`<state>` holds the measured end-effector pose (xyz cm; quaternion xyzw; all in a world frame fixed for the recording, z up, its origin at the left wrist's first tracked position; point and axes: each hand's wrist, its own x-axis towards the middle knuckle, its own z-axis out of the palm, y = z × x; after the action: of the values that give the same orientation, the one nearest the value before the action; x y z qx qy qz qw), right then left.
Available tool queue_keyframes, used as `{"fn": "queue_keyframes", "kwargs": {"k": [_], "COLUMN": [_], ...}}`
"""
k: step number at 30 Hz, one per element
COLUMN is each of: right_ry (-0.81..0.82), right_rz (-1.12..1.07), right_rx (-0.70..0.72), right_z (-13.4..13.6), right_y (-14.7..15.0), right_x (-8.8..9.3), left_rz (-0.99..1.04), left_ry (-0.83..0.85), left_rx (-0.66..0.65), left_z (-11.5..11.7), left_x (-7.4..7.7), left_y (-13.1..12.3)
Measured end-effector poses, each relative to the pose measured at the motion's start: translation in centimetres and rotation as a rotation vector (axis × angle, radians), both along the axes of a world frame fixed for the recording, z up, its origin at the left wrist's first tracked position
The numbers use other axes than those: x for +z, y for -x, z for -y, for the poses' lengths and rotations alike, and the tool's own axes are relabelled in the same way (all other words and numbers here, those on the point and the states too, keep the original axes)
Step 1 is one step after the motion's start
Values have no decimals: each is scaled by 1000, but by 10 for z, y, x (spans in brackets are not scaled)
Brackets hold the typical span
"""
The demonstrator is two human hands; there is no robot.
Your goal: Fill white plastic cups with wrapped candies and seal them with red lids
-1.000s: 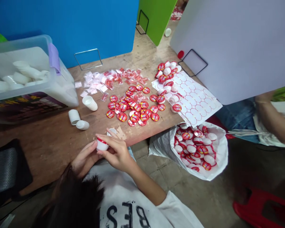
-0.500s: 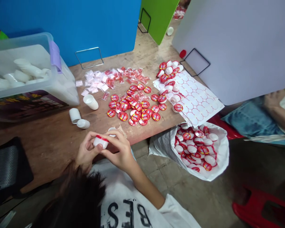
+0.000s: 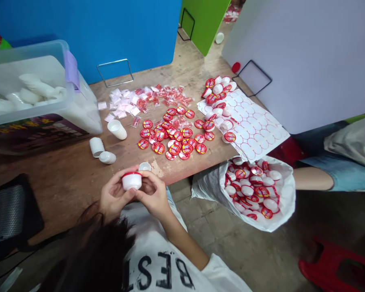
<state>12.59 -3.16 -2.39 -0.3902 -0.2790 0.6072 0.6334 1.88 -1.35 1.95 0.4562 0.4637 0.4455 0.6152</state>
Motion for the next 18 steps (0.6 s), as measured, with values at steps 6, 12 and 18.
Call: {"fn": "queue_keyframes", "kwargs": {"k": [6, 12, 18], "right_ry": [50, 91, 170], "right_rz": [-14, -75, -335], "right_rx": [-36, -34, 93], "right_z": [1, 2, -2], "right_y": [0, -2, -3], "right_x": [2, 6, 16], "left_rz": [44, -8, -23], "left_ry": [78, 48, -36], "left_rx": [116, 138, 30], "left_z": [2, 1, -6], "left_x": [10, 8, 3], "left_y": [-17, -19, -14]}}
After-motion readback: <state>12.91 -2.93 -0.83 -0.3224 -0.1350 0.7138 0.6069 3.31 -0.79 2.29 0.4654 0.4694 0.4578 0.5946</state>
